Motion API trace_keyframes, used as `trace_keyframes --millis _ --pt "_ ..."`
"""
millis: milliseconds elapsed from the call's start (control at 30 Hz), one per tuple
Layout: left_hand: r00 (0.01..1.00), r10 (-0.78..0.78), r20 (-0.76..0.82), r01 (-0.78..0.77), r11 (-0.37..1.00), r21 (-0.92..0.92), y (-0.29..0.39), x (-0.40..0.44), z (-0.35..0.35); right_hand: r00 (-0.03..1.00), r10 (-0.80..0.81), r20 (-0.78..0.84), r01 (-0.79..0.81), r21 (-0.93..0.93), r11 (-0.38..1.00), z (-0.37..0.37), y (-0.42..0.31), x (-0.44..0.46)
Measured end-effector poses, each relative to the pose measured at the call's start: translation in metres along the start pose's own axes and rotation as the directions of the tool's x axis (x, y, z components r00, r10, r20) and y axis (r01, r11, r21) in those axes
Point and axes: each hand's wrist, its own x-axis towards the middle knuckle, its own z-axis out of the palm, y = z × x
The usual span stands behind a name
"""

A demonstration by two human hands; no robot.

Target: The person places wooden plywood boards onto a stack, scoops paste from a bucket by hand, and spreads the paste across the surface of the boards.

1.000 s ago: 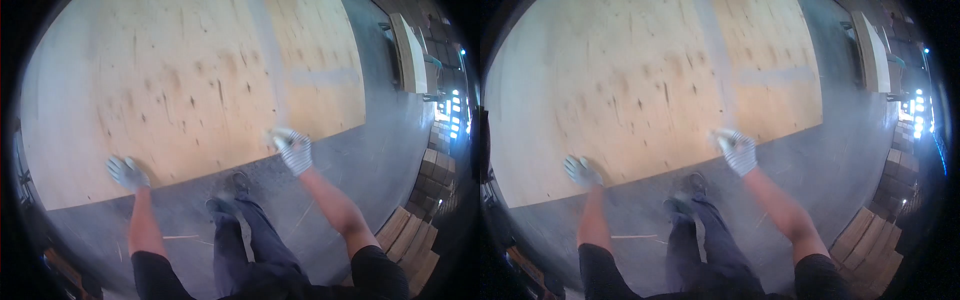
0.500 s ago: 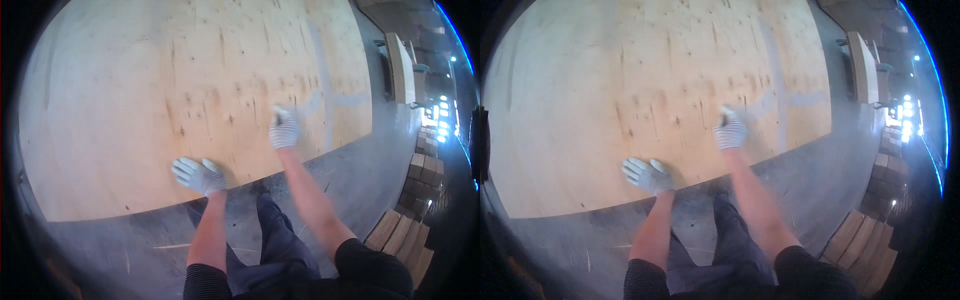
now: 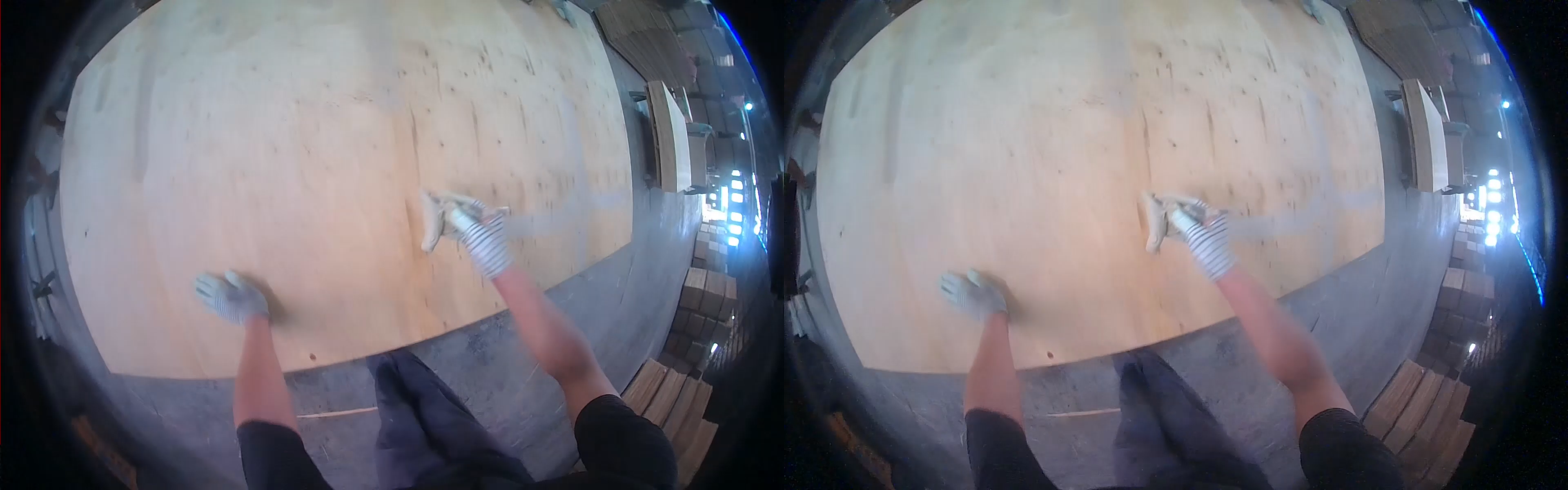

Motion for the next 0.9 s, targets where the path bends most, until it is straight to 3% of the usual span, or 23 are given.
trace_keyframes --millis 67,133,200,233,267,300,333,433,533,600,667,700,733,767,833,900 --pt "1.0 -0.01 0.007 0.01 1.0 -0.005 -0.003 0.006 0.003 0.993 -0.052 0.11 0.038 0.121 0.992 0.019 -0.043 0.031" --pt "1.0 -0.006 -0.008 0.006 1.0 -0.015 -0.004 0.009 0.007 0.984 -0.145 0.102 0.114 0.266 0.957 0.039 -0.073 0.075" --pt "1.0 0.011 -0.012 -0.011 1.0 0.017 -0.001 0.011 0.0 0.975 -0.148 0.164 0.076 0.38 0.922 0.051 -0.078 0.147" --pt "1.0 0.016 -0.026 -0.015 0.999 0.028 0.003 0.013 -0.002 0.965 -0.256 0.062 0.262 -0.122 0.957 0.044 -0.064 0.209" --pt "0.999 0.025 -0.029 -0.024 0.998 0.052 0.004 0.014 -0.002 0.921 -0.39 0.017 0.322 -0.6 0.733 0.036 -0.048 0.258" --pt "0.999 0.033 -0.036 -0.03 0.996 0.079 0.003 0.016 -0.002 0.899 -0.437 -0.003 0.265 -0.791 0.551 0.052 -0.07 0.275" --pt "0.998 0.028 -0.048 -0.023 0.994 0.107 0.002 0.015 -0.001 0.873 -0.487 0.005 0.19 -0.924 0.331 0.074 -0.096 0.287" --pt "0.983 -0.005 0.182 -0.015 0.994 0.113 0.008 0.021 -0.023 0.866 -0.296 0.403 0.498 -0.749 0.437 0.09 -0.08 0.291" --pt "0.998 0.05 0.033 -0.053 0.993 0.102 -0.011 0.015 0.015 0.836 -0.201 0.51 0.548 -0.763 0.342 0.064 -0.036 0.221" --pt "0.999 0.012 0.044 -0.014 0.999 0.043 -0.004 0.016 0.007 0.793 -0.275 0.543 0.606 -0.66 0.444 0.043 0.008 0.131" --pt "1.0 -0.003 0.019 0.002 0.999 0.039 -0.004 0.011 0.01 0.81 -0.289 0.511 0.587 -0.69 0.424 0.024 0.062 0.03" --pt "1.0 0.004 -0.018 -0.003 0.998 0.06 -0.004 0.009 0.017 0.832 -0.278 0.479 0.553 -0.75 0.363 0.016 0.089 -0.025" --pt "0.998 0.01 -0.06 -0.005 0.997 0.08 -0.005 0.009 0.022 0.87 -0.287 0.402 0.493 -0.673 0.552 0.011 0.118 -0.08" --pt "1.0 0.0 -0.017 0.002 0.996 0.091 -0.003 0.009 0.021 0.894 -0.318 0.317 0.447 -0.697 0.561 -0.001 0.169 -0.13" --pt "0.998 -0.025 0.055 0.02 0.994 0.104 0.008 0.006 0.009 0.877 -0.445 0.183 0.409 -0.769 0.491 0.018 0.232 -0.204" --pt "0.989 0.124 0.079 -0.129 0.99 0.059 0.013 -0.011 -0.004 0.823 -0.559 0.105 0.385 -0.826 0.411 0.071 0.261 -0.245"
